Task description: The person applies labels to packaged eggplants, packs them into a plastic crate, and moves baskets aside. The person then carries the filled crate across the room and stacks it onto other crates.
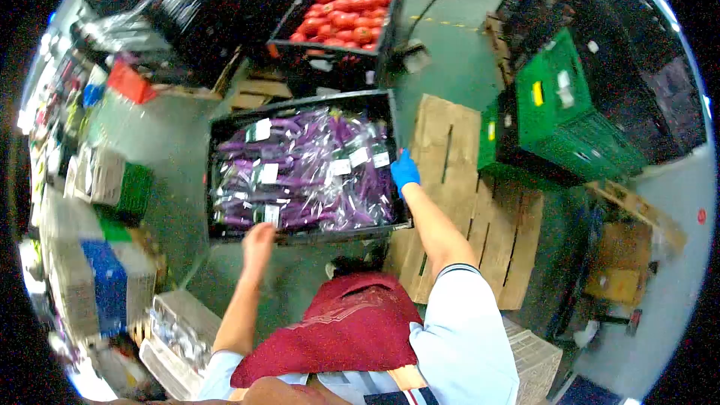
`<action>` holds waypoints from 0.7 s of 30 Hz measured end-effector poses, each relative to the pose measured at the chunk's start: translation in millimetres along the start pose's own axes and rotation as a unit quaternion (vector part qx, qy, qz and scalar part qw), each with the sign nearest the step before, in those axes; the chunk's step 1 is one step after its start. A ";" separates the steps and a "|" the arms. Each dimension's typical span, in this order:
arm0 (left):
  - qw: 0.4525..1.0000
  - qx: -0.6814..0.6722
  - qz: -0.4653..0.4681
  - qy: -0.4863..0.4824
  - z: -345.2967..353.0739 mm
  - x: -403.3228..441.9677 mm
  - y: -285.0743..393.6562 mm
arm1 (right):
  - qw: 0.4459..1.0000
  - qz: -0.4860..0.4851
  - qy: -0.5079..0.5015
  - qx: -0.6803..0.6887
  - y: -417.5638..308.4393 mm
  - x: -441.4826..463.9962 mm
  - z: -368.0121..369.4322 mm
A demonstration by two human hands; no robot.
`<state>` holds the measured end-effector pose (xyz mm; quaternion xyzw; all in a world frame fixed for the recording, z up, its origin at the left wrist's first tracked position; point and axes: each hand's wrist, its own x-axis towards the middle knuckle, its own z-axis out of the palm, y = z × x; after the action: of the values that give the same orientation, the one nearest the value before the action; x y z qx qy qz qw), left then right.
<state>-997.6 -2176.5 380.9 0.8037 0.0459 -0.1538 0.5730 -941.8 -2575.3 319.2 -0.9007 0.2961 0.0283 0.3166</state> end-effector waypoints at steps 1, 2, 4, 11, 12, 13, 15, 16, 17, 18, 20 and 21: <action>0.991 0.083 0.048 0.092 -31.9 24.2 -28.6 | 1.000 0.025 -0.014 -0.007 -2.2 9.1 -12.3; 0.981 0.128 0.050 0.139 -61.5 30.2 1.1 | 0.999 0.001 0.020 -0.048 7.9 13.0 1.1; 0.979 0.134 0.021 0.152 -116.4 72.9 -46.9 | 0.998 0.022 -0.008 -0.050 -3.3 0.1 -4.6; 0.934 0.350 -0.058 0.047 -187.5 191.8 -145.4 | 0.997 -0.020 0.018 0.070 30.1 -1.5 24.0; 0.964 0.260 -0.048 0.034 -188.4 193.2 -143.1 | 0.996 -0.007 0.005 0.090 31.9 -1.1 26.8; 0.985 0.168 -0.040 0.019 -190.9 195.7 -147.0 | 0.994 0.006 -0.010 0.111 32.7 0.3 27.7; 0.987 0.116 -0.106 -0.023 -200.1 200.5 -158.5 | 0.993 0.020 -0.022 0.111 18.8 -6.7 15.3; 0.985 0.089 -0.140 -0.044 -201.0 205.1 -162.4 | 0.993 0.025 -0.032 0.111 9.7 -8.6 6.9; 0.986 0.010 -0.163 -0.044 -196.5 198.6 -146.7 | 0.992 0.030 -0.045 0.113 5.8 -8.8 2.4; 0.986 0.006 -0.162 -0.042 -197.7 203.2 -157.7 | 0.988 0.043 -0.060 0.139 6.5 -6.1 2.0; 0.984 -0.027 -0.173 -0.040 -193.3 199.3 -144.6 | 0.968 0.063 -0.099 0.220 9.7 1.1 0.9; 0.980 -0.055 -0.185 -0.041 -191.5 193.7 -134.8 | 0.951 0.069 -0.124 0.276 14.1 4.0 1.7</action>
<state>-810.2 -1971.6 257.2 0.7413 0.1784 -0.2873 0.5798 -946.0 -2585.2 309.0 -0.7446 0.3125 0.0789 0.5845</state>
